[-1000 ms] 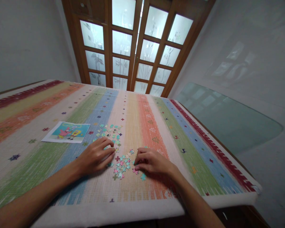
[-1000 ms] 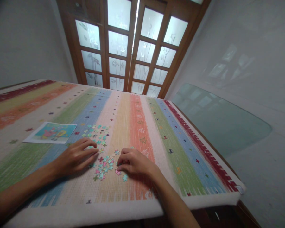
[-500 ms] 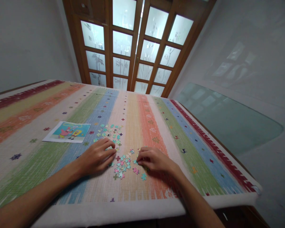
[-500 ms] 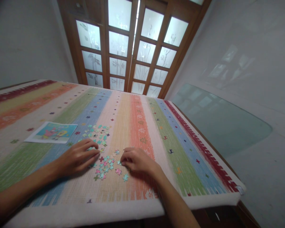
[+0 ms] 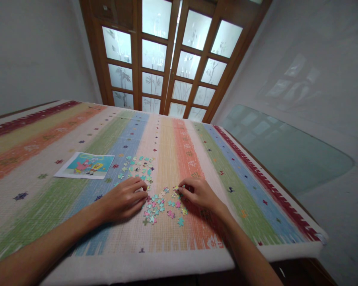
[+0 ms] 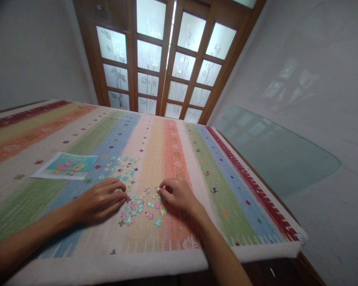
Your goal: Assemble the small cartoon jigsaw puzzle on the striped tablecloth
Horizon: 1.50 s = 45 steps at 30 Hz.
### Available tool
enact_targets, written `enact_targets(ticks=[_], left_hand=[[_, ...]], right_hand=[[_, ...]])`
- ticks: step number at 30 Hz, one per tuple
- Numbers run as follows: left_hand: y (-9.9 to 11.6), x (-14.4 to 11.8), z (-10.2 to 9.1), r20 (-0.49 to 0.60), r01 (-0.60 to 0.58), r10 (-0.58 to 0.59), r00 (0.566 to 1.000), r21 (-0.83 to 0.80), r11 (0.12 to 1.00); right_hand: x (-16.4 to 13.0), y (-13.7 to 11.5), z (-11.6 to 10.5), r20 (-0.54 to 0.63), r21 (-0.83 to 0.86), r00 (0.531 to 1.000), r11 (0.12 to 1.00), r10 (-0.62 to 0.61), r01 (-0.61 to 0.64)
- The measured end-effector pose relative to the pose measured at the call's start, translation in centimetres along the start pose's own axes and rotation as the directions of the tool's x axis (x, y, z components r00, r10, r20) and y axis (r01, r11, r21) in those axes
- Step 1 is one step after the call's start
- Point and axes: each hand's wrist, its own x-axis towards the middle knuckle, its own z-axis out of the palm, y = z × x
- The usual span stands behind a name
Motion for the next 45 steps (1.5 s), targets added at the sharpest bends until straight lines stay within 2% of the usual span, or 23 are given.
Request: enact_targets(ticks=[8, 20, 23, 27, 34, 37, 45], left_hand=[[-0.1, -0.3, 0.3, 0.015, -0.014, 0.014, 1.0, 0.007, 1.0], [-0.1, -0.3, 0.4, 0.064, -0.022, 0.024, 0.998, -0.03, 0.999], [0.0, -0.3, 0.3, 0.069, -0.025, 0.028, 0.997, -0.039, 0.999], [0.1, -0.2, 0.2, 0.065, -0.025, 0.027, 0.997, -0.033, 0.999], [0.0, -0.2, 0.2, 0.064, -0.031, 0.033, 0.997, -0.031, 0.999], [0.0, -0.3, 0.3, 0.067, -0.03, 0.032, 0.997, -0.033, 0.999], [0.1, 0.0, 0.1, 0.079, -0.028, 0.03, 0.996, -0.026, 0.999]], right_hand=[[0.1, 0.3, -0.1, -0.115, -0.036, 0.992, 0.997, 0.057, -0.062], [0.2, 0.2, 0.1, -0.098, -0.065, 0.994, 0.996, 0.056, -0.062], [0.1, 0.3, 0.1, -0.072, -0.069, 0.997, 0.997, 0.014, -0.019], [0.1, 0.1, 0.6, -0.052, -0.082, 0.992, 0.991, -0.112, 0.107], [-0.1, -1.5, 1.9, 0.038, -0.114, 0.946, 0.939, -0.323, 0.325], [-0.2, -1.8, 2.2, 0.062, -0.156, 0.946, 0.933, -0.318, 0.324], [-0.2, -1.0, 2.0, -0.004, -0.163, 0.959, 0.946, -0.283, 0.278]])
